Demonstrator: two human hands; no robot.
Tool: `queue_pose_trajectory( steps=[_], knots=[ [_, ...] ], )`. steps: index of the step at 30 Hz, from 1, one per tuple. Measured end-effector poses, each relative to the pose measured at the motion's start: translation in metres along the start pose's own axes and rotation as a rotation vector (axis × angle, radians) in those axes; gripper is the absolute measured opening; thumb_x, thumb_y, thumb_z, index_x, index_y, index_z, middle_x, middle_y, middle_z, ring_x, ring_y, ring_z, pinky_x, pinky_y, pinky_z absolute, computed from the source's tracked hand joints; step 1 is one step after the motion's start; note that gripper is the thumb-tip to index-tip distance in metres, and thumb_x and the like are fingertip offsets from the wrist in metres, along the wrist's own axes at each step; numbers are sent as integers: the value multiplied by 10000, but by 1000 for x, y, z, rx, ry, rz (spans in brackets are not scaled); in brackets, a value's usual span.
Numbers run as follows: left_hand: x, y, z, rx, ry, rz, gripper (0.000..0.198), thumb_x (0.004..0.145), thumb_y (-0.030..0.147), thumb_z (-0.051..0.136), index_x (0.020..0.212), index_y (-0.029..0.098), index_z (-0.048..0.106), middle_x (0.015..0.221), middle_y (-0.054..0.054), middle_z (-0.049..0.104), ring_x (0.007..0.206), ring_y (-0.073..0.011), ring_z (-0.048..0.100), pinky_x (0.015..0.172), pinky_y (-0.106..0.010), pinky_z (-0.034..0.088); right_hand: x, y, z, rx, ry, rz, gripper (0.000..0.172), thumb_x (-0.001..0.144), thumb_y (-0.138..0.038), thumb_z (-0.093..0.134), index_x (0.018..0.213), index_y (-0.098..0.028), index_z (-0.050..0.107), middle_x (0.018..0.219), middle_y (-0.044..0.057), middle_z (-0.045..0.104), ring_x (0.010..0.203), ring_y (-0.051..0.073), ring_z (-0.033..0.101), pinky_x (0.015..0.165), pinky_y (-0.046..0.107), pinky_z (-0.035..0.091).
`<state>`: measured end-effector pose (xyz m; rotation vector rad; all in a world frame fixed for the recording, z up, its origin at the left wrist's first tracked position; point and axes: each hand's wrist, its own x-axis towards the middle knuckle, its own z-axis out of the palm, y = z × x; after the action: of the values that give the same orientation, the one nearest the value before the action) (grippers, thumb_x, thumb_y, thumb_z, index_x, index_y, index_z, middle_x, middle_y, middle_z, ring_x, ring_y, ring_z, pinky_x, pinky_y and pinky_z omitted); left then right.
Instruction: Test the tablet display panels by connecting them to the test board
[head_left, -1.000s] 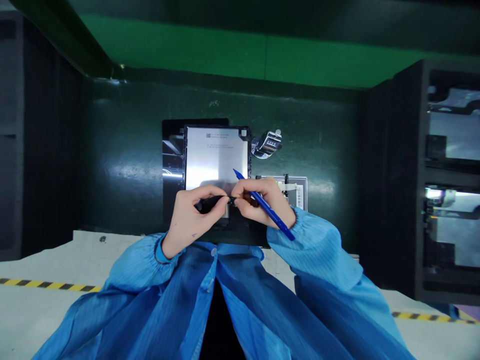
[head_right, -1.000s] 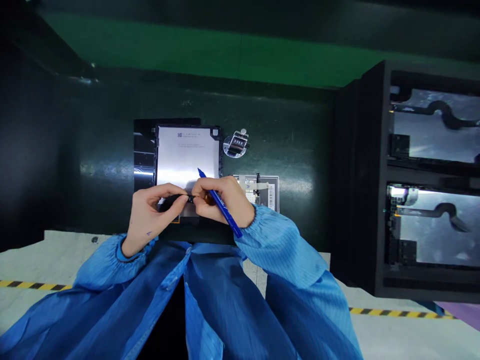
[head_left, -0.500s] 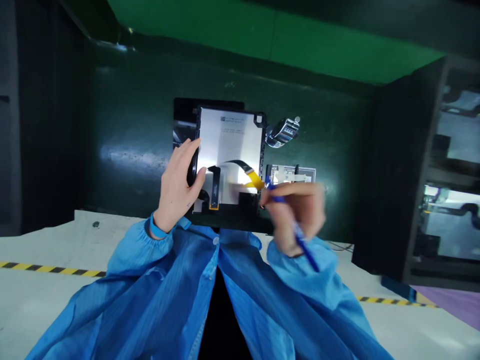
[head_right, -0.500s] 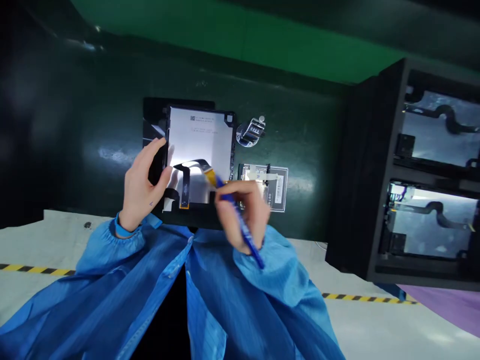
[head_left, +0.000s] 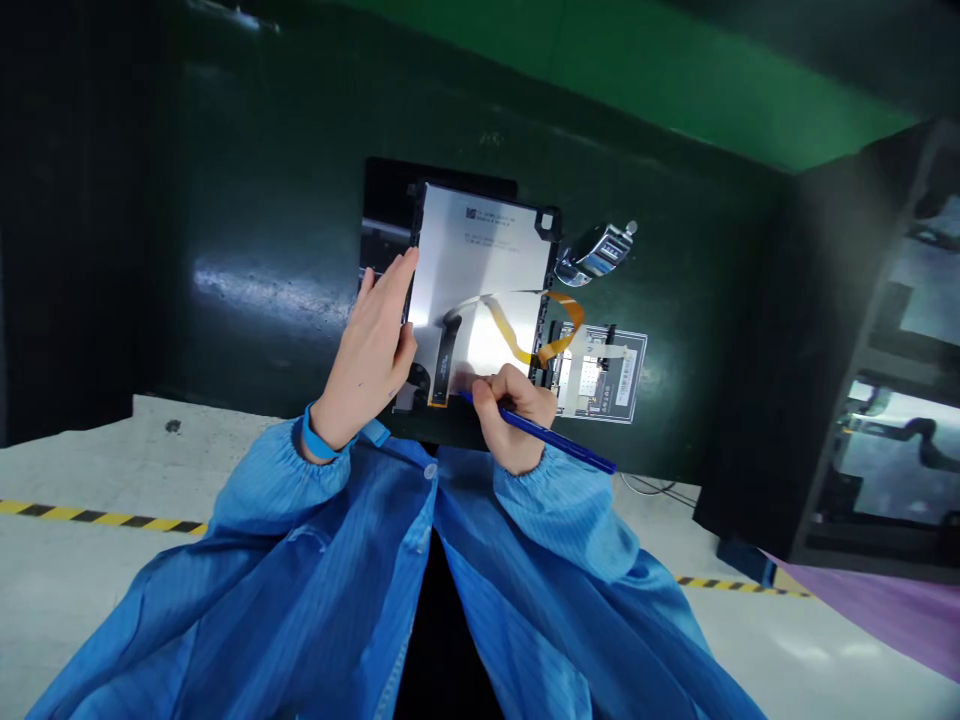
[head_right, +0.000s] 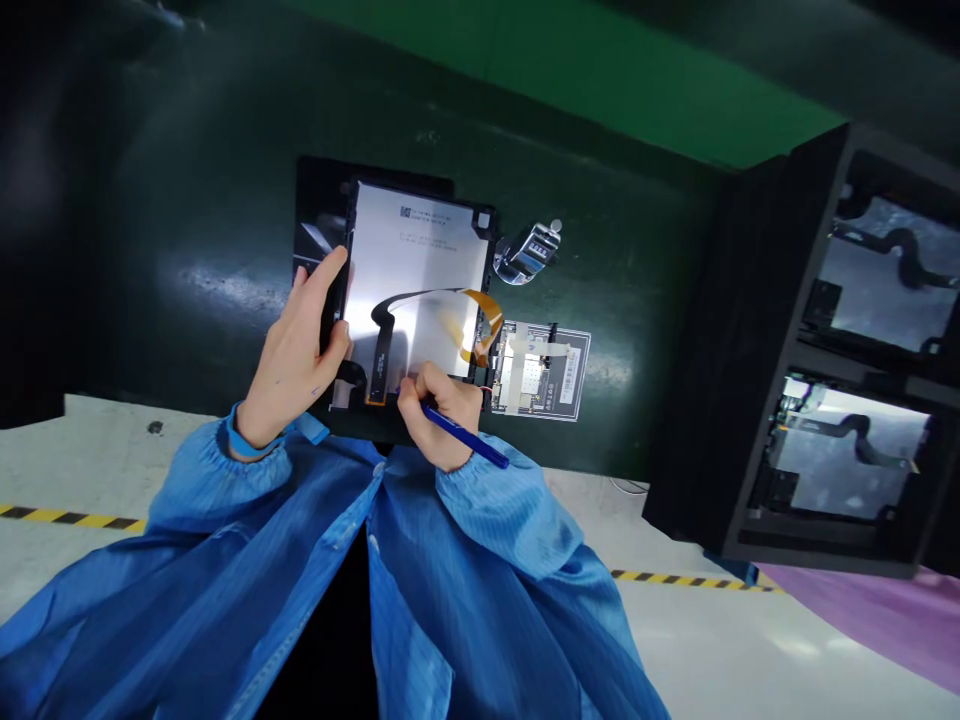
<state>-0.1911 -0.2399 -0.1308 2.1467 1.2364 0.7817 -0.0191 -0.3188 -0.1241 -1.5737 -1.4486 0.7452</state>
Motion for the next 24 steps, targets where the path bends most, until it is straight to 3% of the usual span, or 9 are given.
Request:
queue_pose_trajectory(
  steps=[8,10,12,15,16,18,19,21,24],
  knots=[
    [0,0,-1,3,-18,-5,567,989,274,363,1542,188,274,1587,-136,406,1478,-286,358,1251,-537,175,0,2,2,-18,-2,-6,378,884,-240,554,593,-225,313,495,-69,348,439,81,337,479,235,326],
    [0,0,-1,-1,-7,-8,552,999,295,353,1537,188,287,1582,-135,415,1478,-278,359,1251,-535,176,-1,3,-2,34,53,26,383,893,-263,579,606,-229,327,502,-69,393,435,85,358,469,235,345],
    [1,1,-1,-22,9,-12,542,1009,333,351,1531,196,300,1580,-132,418,1480,-276,355,1250,-534,174,-3,4,-9,142,97,1,321,902,-306,632,664,-231,429,572,-51,525,478,104,474,500,240,428],
    [0,1,-3,-88,50,-38,546,1010,404,384,1517,209,323,1584,-134,408,1481,-277,352,1242,-510,218,-2,3,-17,168,-74,-219,92,974,-305,594,979,-226,641,877,16,737,757,152,696,714,274,576],
    [0,1,-4,-121,71,-54,546,1010,422,392,1511,212,334,1583,-136,408,1478,-275,357,1237,-492,243,-1,2,-17,87,-164,-321,166,1000,-295,557,1113,-221,654,1021,43,756,910,169,721,828,296,589],
    [-1,0,-5,-201,105,-90,542,1011,447,395,1502,223,350,1585,-126,403,1475,-272,360,1230,-463,275,0,2,-15,-160,-311,-487,351,1024,-351,514,1319,-182,597,1285,101,687,1211,219,644,1077,399,510],
    [-2,-1,-5,-248,119,-103,540,1012,455,394,1502,233,354,1590,-112,397,1477,-271,356,1233,-454,274,0,2,-13,-279,-357,-539,463,1014,-415,522,1391,-148,544,1384,127,618,1321,248,565,1176,473,413],
    [-3,-3,-5,-351,144,-125,535,1007,456,418,1502,260,364,1599,-70,387,1484,-271,340,1250,-443,250,-2,3,-8,-444,-417,-590,645,989,-518,528,1473,-101,447,1485,146,514,1424,272,449,1259,571,209],
    [-3,-4,-3,-474,168,-162,527,986,440,485,1488,308,397,1598,-4,391,1494,-269,318,1264,-412,232,-13,8,-6,-515,-450,-643,559,1021,-439,506,1476,-122,444,1463,101,543,1398,215,487,1273,548,169]
  ],
)
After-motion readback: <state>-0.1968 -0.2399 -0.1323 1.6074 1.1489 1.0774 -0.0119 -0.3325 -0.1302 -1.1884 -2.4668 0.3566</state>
